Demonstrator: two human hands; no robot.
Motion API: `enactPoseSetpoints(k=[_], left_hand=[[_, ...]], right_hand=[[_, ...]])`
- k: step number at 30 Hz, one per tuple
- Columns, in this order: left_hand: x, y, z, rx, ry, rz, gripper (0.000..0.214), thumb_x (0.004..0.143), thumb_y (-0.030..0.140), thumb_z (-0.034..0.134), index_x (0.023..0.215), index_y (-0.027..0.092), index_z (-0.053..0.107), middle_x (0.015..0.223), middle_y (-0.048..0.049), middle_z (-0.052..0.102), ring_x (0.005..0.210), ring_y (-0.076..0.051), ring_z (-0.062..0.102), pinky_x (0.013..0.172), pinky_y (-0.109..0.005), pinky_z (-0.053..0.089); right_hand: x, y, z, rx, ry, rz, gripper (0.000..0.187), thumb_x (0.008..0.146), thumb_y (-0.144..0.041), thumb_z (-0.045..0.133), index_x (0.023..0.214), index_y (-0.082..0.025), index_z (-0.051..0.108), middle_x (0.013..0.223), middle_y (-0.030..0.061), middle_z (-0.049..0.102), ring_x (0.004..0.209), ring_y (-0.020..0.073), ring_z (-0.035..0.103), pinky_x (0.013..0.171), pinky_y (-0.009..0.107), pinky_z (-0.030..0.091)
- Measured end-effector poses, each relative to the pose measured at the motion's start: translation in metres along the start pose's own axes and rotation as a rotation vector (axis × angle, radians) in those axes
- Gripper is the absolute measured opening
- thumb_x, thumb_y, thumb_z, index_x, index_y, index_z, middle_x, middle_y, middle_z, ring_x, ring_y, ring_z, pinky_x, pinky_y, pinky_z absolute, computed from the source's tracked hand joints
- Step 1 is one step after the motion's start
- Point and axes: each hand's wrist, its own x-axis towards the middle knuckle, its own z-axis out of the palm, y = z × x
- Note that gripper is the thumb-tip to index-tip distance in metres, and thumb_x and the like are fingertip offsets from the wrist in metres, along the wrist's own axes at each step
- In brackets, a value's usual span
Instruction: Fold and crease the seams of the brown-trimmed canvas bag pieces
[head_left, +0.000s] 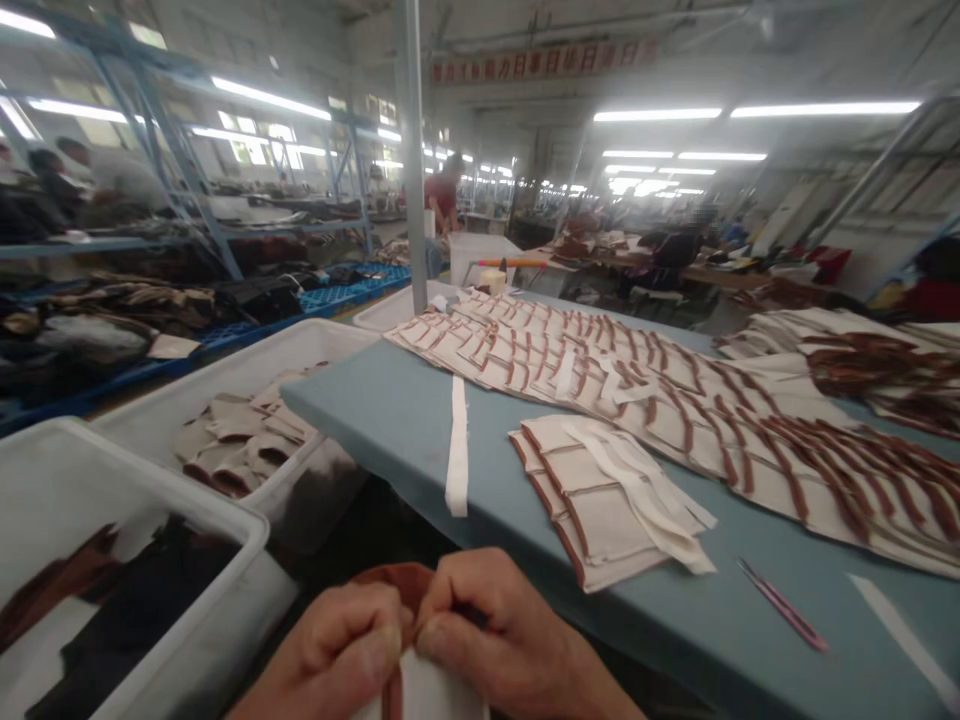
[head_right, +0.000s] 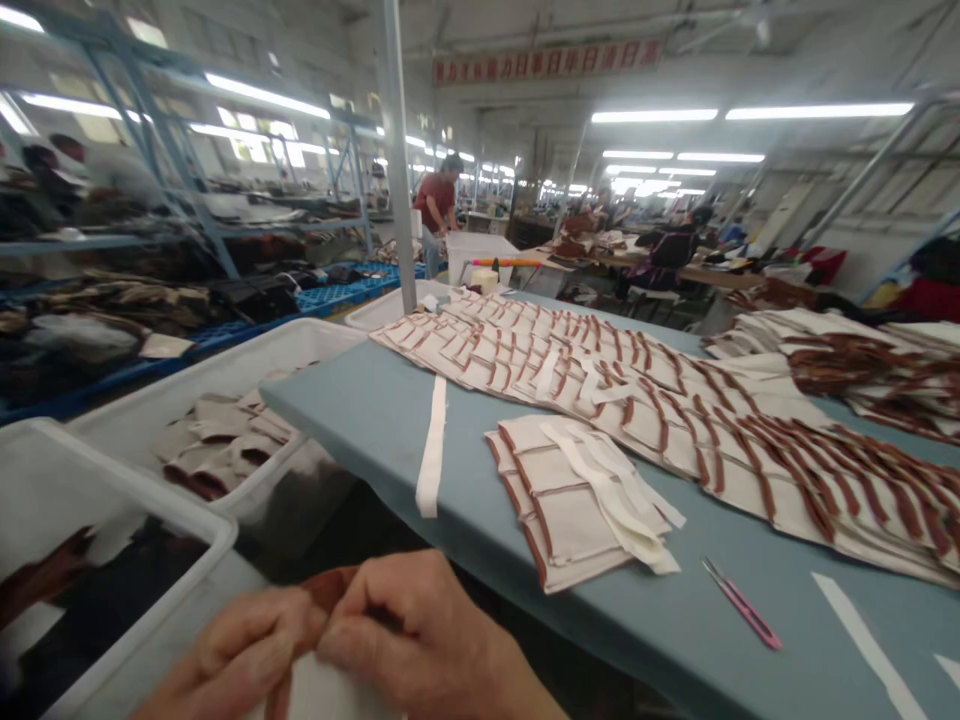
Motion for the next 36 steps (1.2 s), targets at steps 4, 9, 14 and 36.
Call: enactPoseSetpoints(k=[4, 9, 14, 36], left_hand=[[0.009, 0.011, 0.001, -0.048, -0.050, 0.084, 0.073, 0.101, 0.085, 0.050, 0.067, 0.020, 0.047, 0.069, 0.0015, 0.046, 0.066, -0.015, 0.045, 0.062, -0.024, 0.042], [0.004, 0.019, -0.008, 0.122, -0.046, 0.211, 0.068, 0.111, 0.071, 0.046, 0.067, 0.020, 0.041, 0.064, 0.0046, 0.040, 0.060, -0.013, 0.042, 0.060, -0.025, 0.036], [-0.015, 0.003, -0.023, 0.167, 0.061, 0.209, 0.057, 0.113, 0.051, 0.050, 0.066, 0.021, 0.043, 0.065, 0.0037, 0.047, 0.060, -0.013, 0.047, 0.059, -0.025, 0.039], [0.005, 0.024, -0.003, 0.017, -0.201, 0.062, 0.033, 0.099, 0.042, 0.064, 0.076, 0.019, 0.059, 0.071, 0.0058, 0.047, 0.066, -0.012, 0.042, 0.062, -0.023, 0.034]], right_hand=[[0.000, -0.006, -0.009, 0.038, -0.004, -0.036, 0.027, 0.100, -0.037, 0.066, 0.082, -0.018, 0.070, 0.075, -0.0016, 0.063, 0.064, 0.0109, 0.052, 0.060, 0.023, 0.039], [0.001, 0.008, -0.023, 0.016, -0.017, -0.015, 0.031, 0.098, -0.041, 0.071, 0.077, -0.019, 0.066, 0.074, -0.0014, 0.062, 0.070, 0.0131, 0.053, 0.069, 0.026, 0.042], [-0.002, 0.027, -0.029, 0.034, -0.042, 0.067, 0.048, 0.101, -0.061, 0.067, 0.078, -0.019, 0.064, 0.072, -0.0025, 0.059, 0.068, 0.0139, 0.050, 0.068, 0.028, 0.040], [-0.001, -0.016, -0.008, -0.056, -0.157, -0.009, 0.020, 0.098, -0.031, 0.078, 0.087, -0.019, 0.066, 0.087, -0.0022, 0.069, 0.078, 0.0125, 0.057, 0.075, 0.025, 0.044]])
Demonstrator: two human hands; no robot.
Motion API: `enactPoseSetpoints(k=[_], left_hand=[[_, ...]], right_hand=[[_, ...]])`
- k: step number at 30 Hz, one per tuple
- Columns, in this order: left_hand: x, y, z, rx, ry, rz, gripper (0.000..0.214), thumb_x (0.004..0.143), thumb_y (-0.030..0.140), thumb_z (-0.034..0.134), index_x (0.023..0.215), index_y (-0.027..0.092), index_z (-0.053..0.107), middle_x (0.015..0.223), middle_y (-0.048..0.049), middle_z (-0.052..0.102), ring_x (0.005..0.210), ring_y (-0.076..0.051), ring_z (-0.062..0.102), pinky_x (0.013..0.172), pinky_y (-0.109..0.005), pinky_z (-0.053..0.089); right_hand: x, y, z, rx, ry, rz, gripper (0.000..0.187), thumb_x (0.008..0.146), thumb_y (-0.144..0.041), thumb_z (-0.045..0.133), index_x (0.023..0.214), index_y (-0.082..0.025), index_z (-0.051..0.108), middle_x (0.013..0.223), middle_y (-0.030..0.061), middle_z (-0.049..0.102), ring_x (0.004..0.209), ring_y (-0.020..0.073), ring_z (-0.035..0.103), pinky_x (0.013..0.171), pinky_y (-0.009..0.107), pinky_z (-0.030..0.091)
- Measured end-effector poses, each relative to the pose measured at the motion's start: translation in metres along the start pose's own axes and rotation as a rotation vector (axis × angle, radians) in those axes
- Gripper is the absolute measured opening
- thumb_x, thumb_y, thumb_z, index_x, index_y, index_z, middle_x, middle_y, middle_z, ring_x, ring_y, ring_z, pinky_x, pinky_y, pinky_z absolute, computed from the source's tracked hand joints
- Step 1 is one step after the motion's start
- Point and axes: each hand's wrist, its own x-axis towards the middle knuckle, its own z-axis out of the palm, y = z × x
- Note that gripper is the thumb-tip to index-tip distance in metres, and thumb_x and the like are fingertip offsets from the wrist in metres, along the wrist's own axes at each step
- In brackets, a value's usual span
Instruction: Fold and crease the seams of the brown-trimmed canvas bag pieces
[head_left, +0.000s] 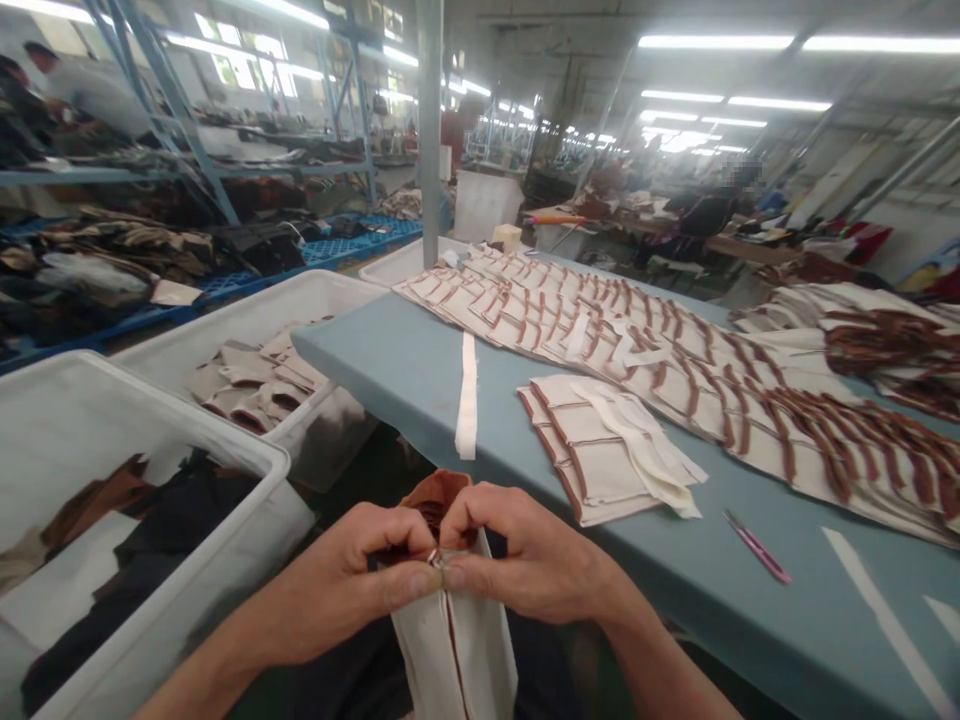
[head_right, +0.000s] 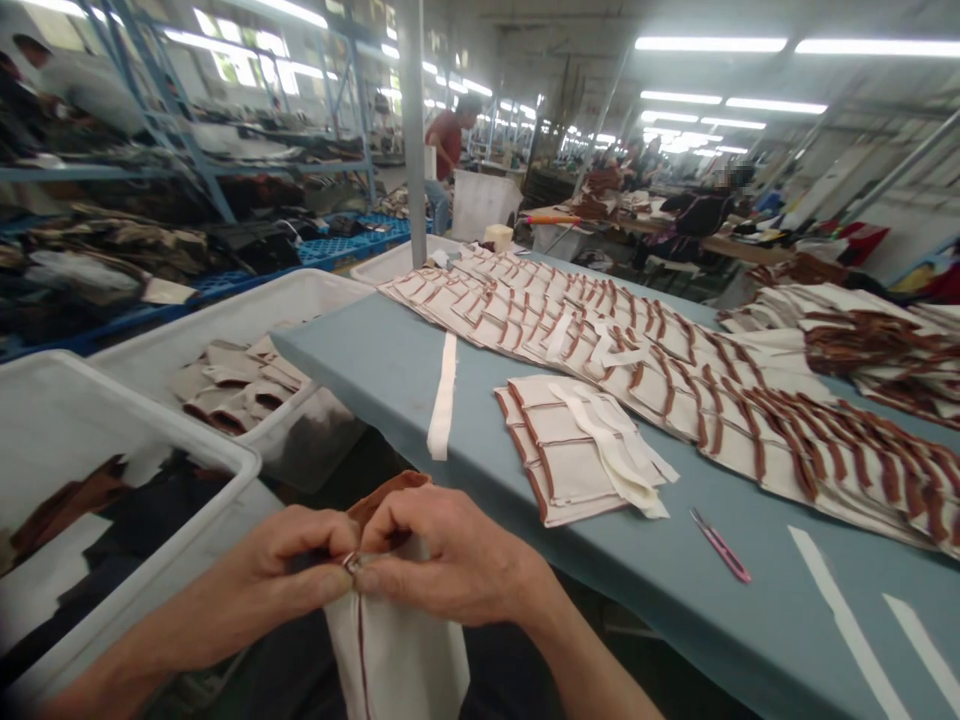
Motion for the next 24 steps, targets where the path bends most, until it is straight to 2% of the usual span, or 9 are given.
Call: enactPoseSetpoints(k=[6, 10, 14, 20, 24], left_hand=[[-0.003, -0.005, 0.002, 0.065, 0.046, -0.051, 0.036, 0.102, 0.043, 0.061, 0.076, 0.018, 0.064, 0.070, 0.0044, 0.052, 0.066, -0.013, 0.045, 0.062, -0.023, 0.035], [-0.001, -0.005, 0.002, 0.072, 0.057, -0.072, 0.036, 0.100, 0.044, 0.060, 0.076, 0.018, 0.065, 0.070, 0.0041, 0.055, 0.066, -0.013, 0.047, 0.061, -0.023, 0.036], [0.003, 0.001, 0.003, 0.119, 0.064, -0.092, 0.035, 0.099, 0.044, 0.058, 0.074, 0.018, 0.064, 0.069, 0.0045, 0.053, 0.065, -0.013, 0.046, 0.060, -0.023, 0.035], [0.008, 0.016, 0.006, 0.196, 0.069, -0.070, 0.025, 0.093, 0.031, 0.055, 0.072, 0.020, 0.057, 0.071, 0.0040, 0.056, 0.071, -0.015, 0.052, 0.066, -0.024, 0.039], [0.012, 0.018, 0.009, 0.155, 0.058, -0.087, 0.029, 0.094, 0.035, 0.053, 0.068, 0.020, 0.054, 0.067, 0.0047, 0.050, 0.066, -0.014, 0.049, 0.063, -0.023, 0.037]], right_hand=[[0.001, 0.019, 0.002, 0.159, -0.032, 0.157, 0.034, 0.095, -0.048, 0.082, 0.091, -0.018, 0.065, 0.080, -0.0040, 0.060, 0.071, 0.0117, 0.050, 0.064, 0.025, 0.038], [0.002, 0.028, 0.005, 0.257, -0.050, 0.187, 0.043, 0.093, -0.056, 0.083, 0.092, -0.017, 0.064, 0.082, -0.0041, 0.058, 0.073, 0.0115, 0.048, 0.066, 0.025, 0.039], [0.001, 0.025, 0.004, 0.210, -0.023, 0.174, 0.037, 0.095, -0.050, 0.082, 0.091, -0.018, 0.065, 0.083, -0.0036, 0.062, 0.074, 0.0122, 0.051, 0.068, 0.026, 0.040], [-0.004, 0.008, 0.001, 0.077, 0.053, 0.118, 0.021, 0.095, -0.029, 0.079, 0.085, -0.019, 0.064, 0.082, -0.0042, 0.064, 0.073, 0.0113, 0.054, 0.069, 0.025, 0.041], [-0.007, 0.007, -0.002, 0.151, 0.008, 0.132, 0.025, 0.096, -0.037, 0.079, 0.086, -0.019, 0.064, 0.082, -0.0030, 0.066, 0.073, 0.0117, 0.055, 0.068, 0.024, 0.044]])
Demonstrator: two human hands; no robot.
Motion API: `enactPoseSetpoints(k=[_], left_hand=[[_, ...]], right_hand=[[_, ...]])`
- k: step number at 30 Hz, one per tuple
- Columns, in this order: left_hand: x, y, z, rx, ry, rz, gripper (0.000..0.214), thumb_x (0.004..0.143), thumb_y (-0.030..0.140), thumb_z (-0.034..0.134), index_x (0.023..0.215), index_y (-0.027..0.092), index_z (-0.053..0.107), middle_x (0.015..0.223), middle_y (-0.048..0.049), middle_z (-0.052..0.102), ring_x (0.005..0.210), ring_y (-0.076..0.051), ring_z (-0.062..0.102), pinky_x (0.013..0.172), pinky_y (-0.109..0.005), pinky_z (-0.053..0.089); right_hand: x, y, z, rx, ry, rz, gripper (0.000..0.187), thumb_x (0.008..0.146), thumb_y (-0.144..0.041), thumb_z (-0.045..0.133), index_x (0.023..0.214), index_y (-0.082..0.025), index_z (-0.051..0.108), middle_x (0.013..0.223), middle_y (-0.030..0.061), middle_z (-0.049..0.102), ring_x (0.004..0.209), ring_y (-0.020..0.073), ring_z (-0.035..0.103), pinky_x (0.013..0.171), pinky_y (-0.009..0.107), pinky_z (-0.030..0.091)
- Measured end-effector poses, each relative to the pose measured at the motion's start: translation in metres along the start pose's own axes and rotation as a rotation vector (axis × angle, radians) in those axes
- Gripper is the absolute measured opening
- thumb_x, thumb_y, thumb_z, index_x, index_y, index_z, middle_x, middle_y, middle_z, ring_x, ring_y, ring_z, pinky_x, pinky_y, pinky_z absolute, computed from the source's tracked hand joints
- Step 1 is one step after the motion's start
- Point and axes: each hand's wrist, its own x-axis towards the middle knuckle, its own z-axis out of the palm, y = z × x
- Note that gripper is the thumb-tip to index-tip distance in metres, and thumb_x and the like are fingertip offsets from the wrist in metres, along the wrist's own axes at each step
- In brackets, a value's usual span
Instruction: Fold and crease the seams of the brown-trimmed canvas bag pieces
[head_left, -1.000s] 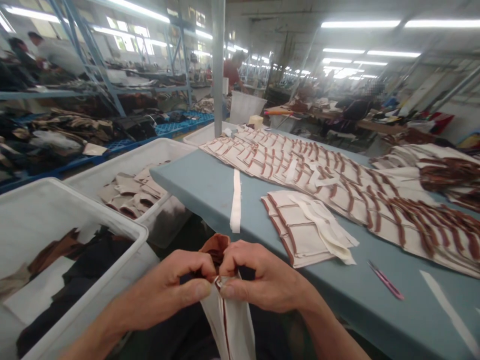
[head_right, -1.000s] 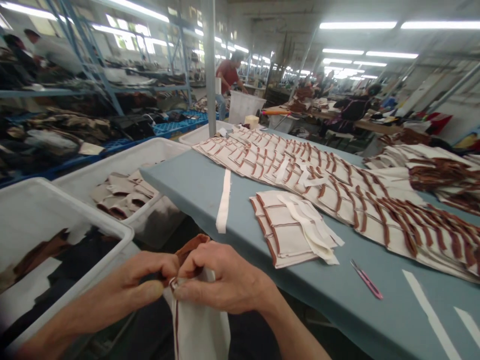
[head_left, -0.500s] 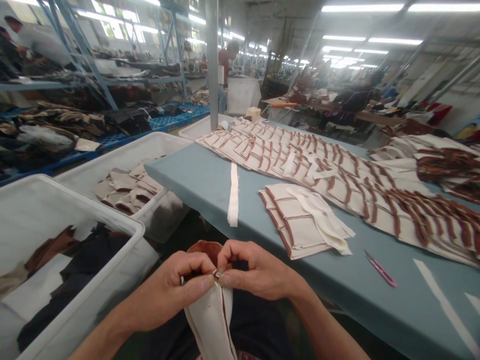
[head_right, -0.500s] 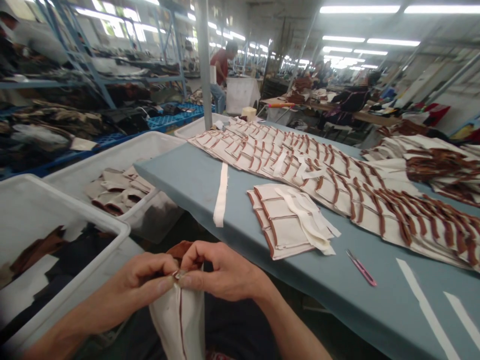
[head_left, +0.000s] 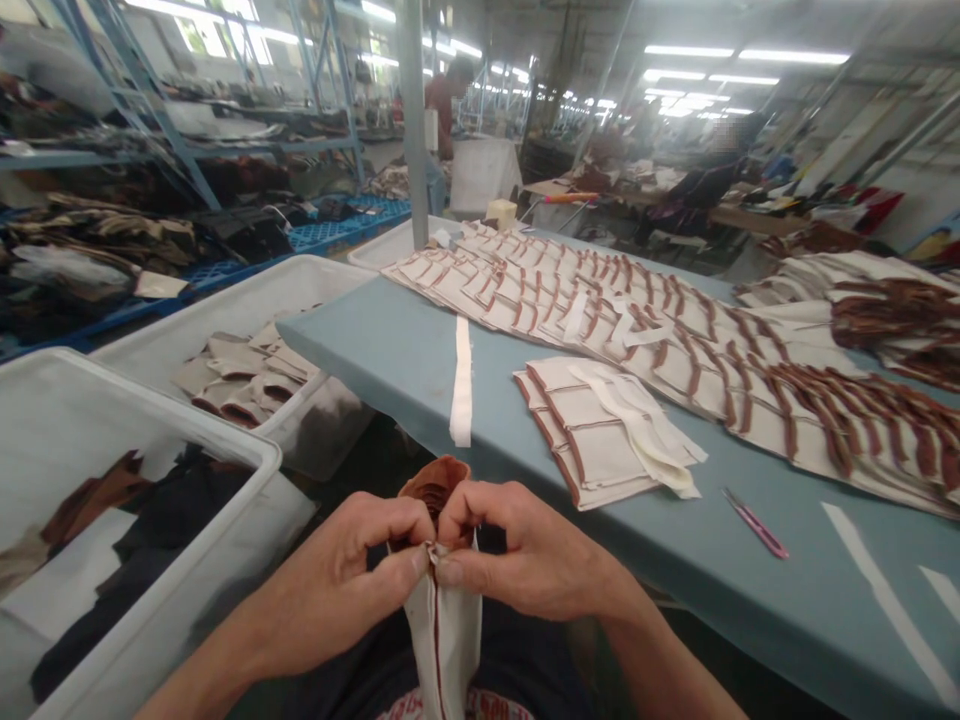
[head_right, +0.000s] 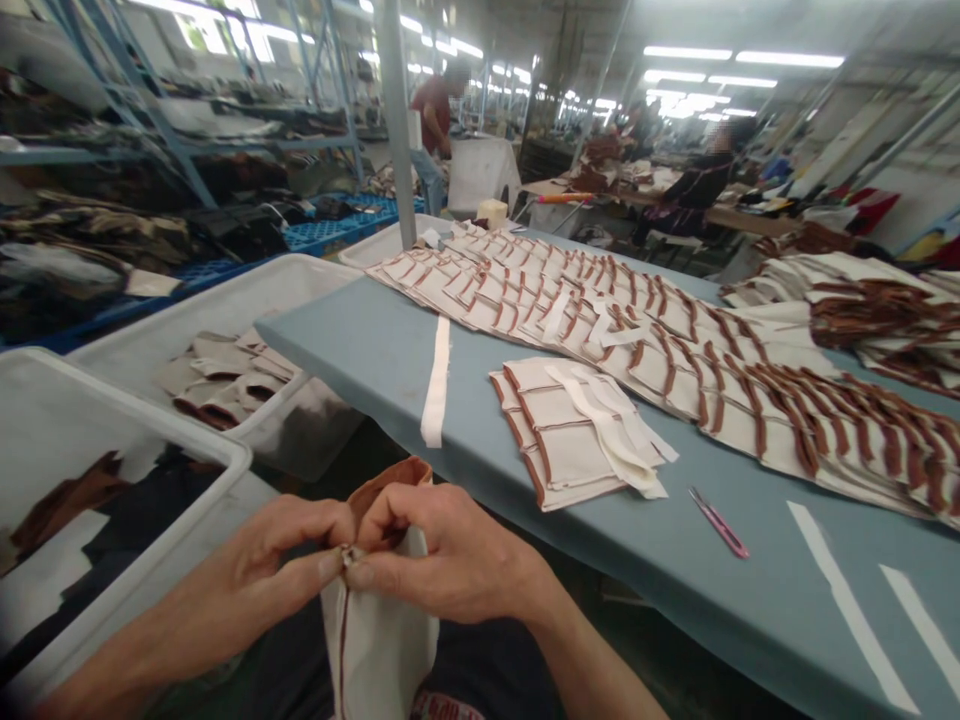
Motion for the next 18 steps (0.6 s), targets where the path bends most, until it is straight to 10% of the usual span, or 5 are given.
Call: enactPoseSetpoints(k=[18], left_hand=[[0.000, -0.007, 0.016, -0.024, 0.043, 0.048, 0.032, 0.093, 0.036, 0.051, 0.066, 0.020, 0.054, 0.061, 0.0042, 0.046, 0.057, -0.011, 0.043, 0.054, -0.023, 0.033]], right_hand=[[0.006, 0.018, 0.012, 0.171, 0.032, 0.047, 0.034, 0.096, -0.045, 0.069, 0.078, -0.021, 0.052, 0.072, -0.0041, 0.053, 0.065, 0.0117, 0.042, 0.059, 0.025, 0.034]])
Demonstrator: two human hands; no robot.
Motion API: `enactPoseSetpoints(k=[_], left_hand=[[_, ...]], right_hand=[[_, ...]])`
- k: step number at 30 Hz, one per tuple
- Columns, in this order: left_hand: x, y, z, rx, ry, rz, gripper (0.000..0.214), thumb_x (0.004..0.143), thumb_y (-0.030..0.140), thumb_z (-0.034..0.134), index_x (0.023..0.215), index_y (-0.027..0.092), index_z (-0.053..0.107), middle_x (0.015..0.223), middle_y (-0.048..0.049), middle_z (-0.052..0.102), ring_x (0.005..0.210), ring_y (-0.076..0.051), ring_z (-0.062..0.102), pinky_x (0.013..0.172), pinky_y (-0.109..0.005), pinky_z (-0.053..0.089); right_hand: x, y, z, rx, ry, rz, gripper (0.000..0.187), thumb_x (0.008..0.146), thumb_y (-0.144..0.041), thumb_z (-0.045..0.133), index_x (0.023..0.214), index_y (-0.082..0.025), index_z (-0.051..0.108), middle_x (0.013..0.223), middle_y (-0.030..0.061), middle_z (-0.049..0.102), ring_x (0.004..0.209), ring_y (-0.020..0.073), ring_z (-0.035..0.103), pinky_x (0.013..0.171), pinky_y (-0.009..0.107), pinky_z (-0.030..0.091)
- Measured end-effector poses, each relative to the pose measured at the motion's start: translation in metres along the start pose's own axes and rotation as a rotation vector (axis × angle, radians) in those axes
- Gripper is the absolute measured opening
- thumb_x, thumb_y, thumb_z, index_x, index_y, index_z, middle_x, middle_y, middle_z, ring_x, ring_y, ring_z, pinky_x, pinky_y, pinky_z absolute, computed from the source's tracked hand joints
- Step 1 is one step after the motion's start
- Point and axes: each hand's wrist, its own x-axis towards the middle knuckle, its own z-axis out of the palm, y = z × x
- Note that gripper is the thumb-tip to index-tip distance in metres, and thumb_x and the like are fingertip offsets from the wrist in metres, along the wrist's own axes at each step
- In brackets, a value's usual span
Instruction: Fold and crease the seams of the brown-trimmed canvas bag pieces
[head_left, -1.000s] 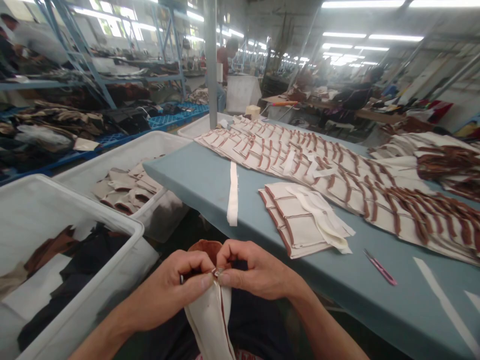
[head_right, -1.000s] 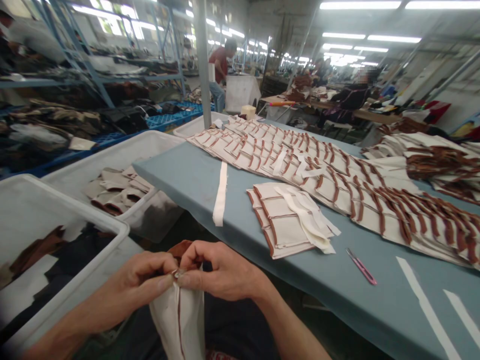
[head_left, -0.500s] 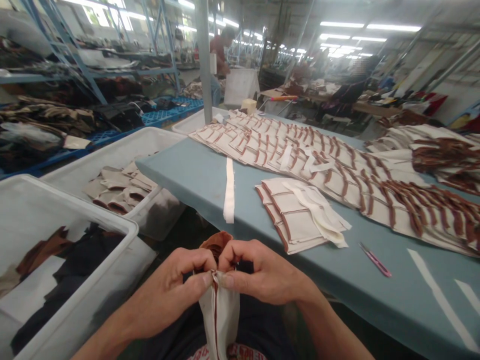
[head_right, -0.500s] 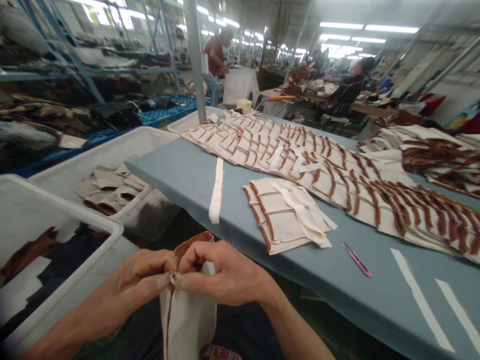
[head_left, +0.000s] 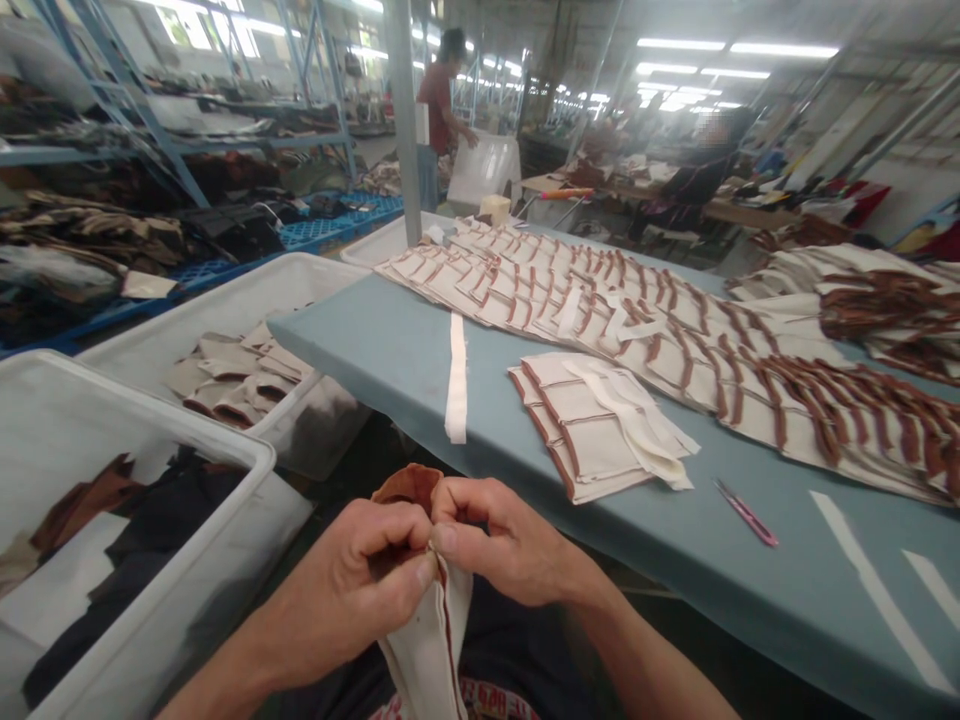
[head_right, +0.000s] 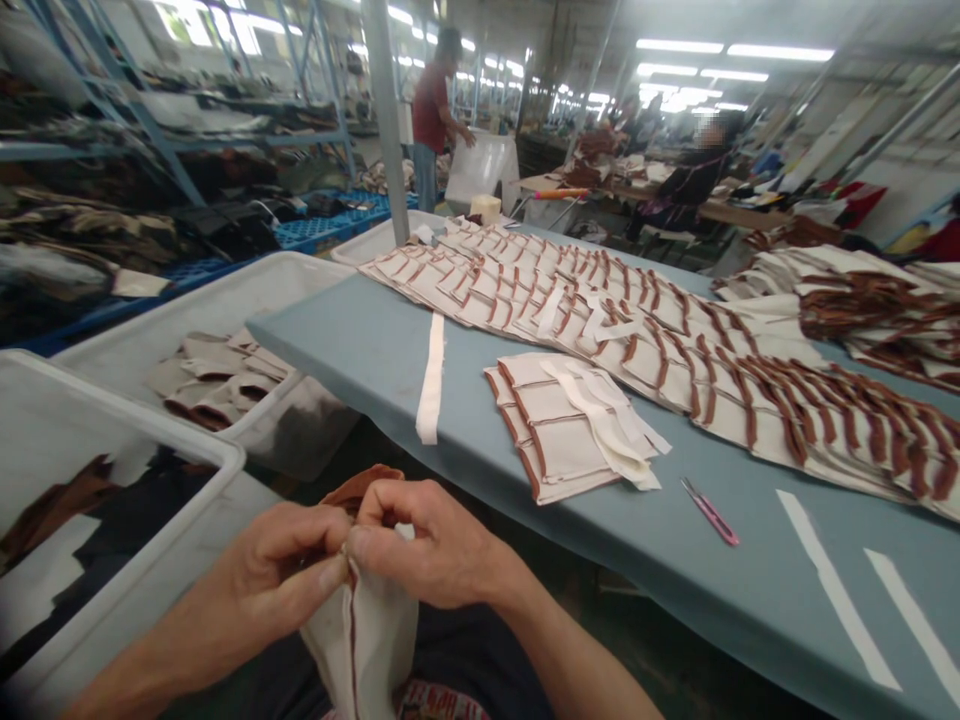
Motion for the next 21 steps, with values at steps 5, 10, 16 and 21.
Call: enactPoseSetpoints(k=[5, 10, 16, 21], left_hand=[[0.000, -0.002, -0.003, -0.096, 0.011, -0.015, 0.031, 0.089, 0.037, 0.054, 0.063, 0.021, 0.050, 0.059, 0.0047, 0.043, 0.056, -0.011, 0.041, 0.053, -0.022, 0.033], [-0.001, -0.005, -0.004, -0.199, 0.052, -0.057, 0.033, 0.087, 0.038, 0.061, 0.061, 0.021, 0.049, 0.059, 0.0047, 0.044, 0.058, -0.011, 0.038, 0.053, -0.021, 0.032], [-0.008, -0.004, -0.012, -0.250, -0.080, -0.062, 0.034, 0.095, 0.039, 0.065, 0.068, 0.019, 0.060, 0.068, 0.0037, 0.049, 0.063, -0.012, 0.043, 0.057, -0.020, 0.034], [-0.015, 0.002, -0.018, -0.177, -0.101, -0.039, 0.030, 0.100, 0.037, 0.065, 0.076, 0.019, 0.070, 0.074, 0.0024, 0.059, 0.069, -0.014, 0.053, 0.063, -0.020, 0.041]], right_hand=[[0.001, -0.005, 0.001, -0.030, -0.021, -0.023, 0.035, 0.101, -0.046, 0.064, 0.079, -0.021, 0.052, 0.073, -0.0051, 0.046, 0.066, 0.0121, 0.040, 0.060, 0.026, 0.033], [-0.002, -0.011, 0.004, -0.144, 0.004, -0.053, 0.043, 0.096, -0.056, 0.074, 0.081, -0.021, 0.055, 0.075, -0.0049, 0.052, 0.068, 0.0124, 0.044, 0.062, 0.027, 0.034], [-0.001, -0.008, 0.005, -0.036, -0.078, 0.002, 0.053, 0.088, -0.064, 0.085, 0.080, -0.020, 0.056, 0.074, -0.0055, 0.053, 0.067, 0.0112, 0.042, 0.061, 0.026, 0.034], [-0.003, -0.007, 0.003, -0.019, -0.141, 0.066, 0.053, 0.093, -0.068, 0.078, 0.081, -0.022, 0.054, 0.074, -0.0048, 0.051, 0.068, 0.0128, 0.041, 0.061, 0.027, 0.033]])
